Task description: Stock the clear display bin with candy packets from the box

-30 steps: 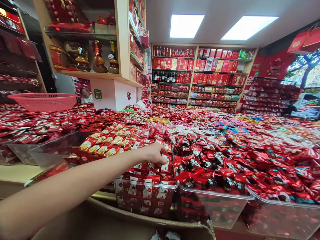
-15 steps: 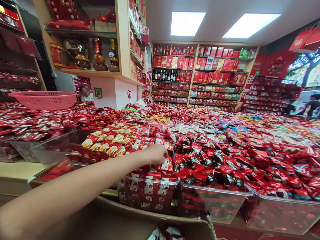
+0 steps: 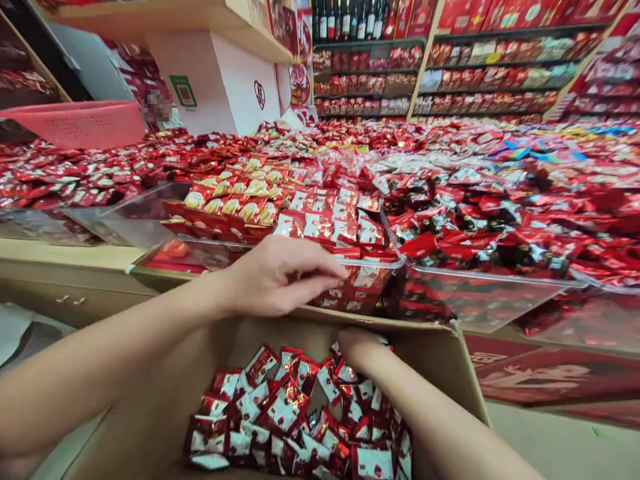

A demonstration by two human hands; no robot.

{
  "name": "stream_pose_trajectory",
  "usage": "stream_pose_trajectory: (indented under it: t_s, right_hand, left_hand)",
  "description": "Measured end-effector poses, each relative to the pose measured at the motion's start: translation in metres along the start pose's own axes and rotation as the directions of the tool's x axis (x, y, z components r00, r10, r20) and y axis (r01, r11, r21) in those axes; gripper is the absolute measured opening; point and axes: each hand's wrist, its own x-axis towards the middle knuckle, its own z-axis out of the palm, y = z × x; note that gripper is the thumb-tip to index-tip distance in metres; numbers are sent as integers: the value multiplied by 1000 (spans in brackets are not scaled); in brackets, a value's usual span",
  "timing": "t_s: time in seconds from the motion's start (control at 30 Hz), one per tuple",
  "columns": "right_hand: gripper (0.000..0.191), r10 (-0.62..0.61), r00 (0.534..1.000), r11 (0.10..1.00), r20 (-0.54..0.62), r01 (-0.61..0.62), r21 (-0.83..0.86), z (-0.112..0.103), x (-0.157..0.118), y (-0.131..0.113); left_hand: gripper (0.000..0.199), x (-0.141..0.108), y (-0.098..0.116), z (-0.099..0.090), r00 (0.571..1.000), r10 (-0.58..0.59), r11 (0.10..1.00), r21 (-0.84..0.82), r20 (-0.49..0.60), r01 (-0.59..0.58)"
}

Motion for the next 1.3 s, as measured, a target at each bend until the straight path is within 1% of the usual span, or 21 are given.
stream_pose_trajectory:
  t_s: [0.03,0.1,0.17,0.27,0.33,0.4,0.5,0.6,0.67,0.7,0.77,0.83,0.9,0.93,0.97,1.0,1.07,1.1,1.13,1.17,1.3]
  right_hand:
    - [14,20,1000,999,18,-20,-36,-1,2,1]
    - [14,28,998,996,51,-24,-84,1,5,0]
    - [15,9,997,994,76,0,-111,5,5,-4]
    - [17,-26,995,990,98,40,-134,14,6,-11]
    - [17,-35,994,988,102,49,-143,20,9,-13]
    - [15,-40,995,989,95,53,-141,23,13,-13]
    - [12,-65,996,992,58,71,-103,19,14,-12]
    - [9,-125,991,992,-39,124,-25,4,3,-14]
    - [8,-181,976,982,-121,185,27,-11,-11,-19]
    - [9,-215,963,970,-164,230,81,-17,-19,-23]
    - [12,-271,926,908,-261,336,249,-29,-35,-31]
    - [14,-285,894,784,-347,425,452,-36,-47,-37]
    - [15,-251,882,653,-399,458,603,-40,-55,-40]
    - [15,-224,883,599,-412,458,657,-41,-57,-39]
    - [16,-192,888,550,-418,450,704,-42,-59,-38]
    - [17,-157,894,508,-419,437,742,-43,-59,-37]
    - [19,-98,904,446,-417,414,793,-45,-60,-35]
    - [20,-77,906,421,-416,408,810,-46,-60,-35]
    - [21,-62,907,397,-417,405,823,-47,-61,-35]
    - [22,-50,906,376,-421,407,833,-48,-61,-35]
    - [24,-47,911,280,-410,406,870,-50,-63,-36]
  left_hand:
    - [18,-14,2,4,1000,22,1000,-2,7,-22]
    - [18,-36,0,13,1000,15,1000,-1,-7,-15]
    - [19,-49,-6,18,999,-13,1000,2,-33,13]
    - [18,-54,-14,19,992,-82,997,-12,-96,81]
    - [18,-54,-17,17,980,-138,990,-55,-141,131]
    - [18,-55,-18,17,976,-162,984,-94,-147,150]
    - [18,-58,-18,18,981,-156,983,-120,-118,142]
    - [18,-60,-18,17,976,-183,973,-165,-120,162]
    - [20,-61,-17,15,959,-275,941,-224,-75,252]
    - [22,-61,-17,13,941,-338,911,-259,-22,321]
    - [26,-61,-15,9,889,-443,837,-304,113,455]
    - [27,-61,-13,4,844,-485,795,-288,228,534]
    - [26,-61,-11,0,817,-488,790,-243,306,563]
    - [26,-61,-10,-1,796,-490,777,-235,354,583]
    - [29,-61,-10,-2,765,-492,749,-246,416,615]
    - [35,-61,-11,-2,723,-489,701,-273,487,658]
    - [55,-62,-14,-1,638,-467,567,-347,612,747]
    - [63,-63,-15,0,611,-454,502,-380,649,777]
    - [68,-63,-16,1,598,-445,452,-409,667,793]
    - [70,-64,-17,2,596,-445,415,-436,668,799]
    - [71,-64,-16,4,611,-479,347,-503,630,792]
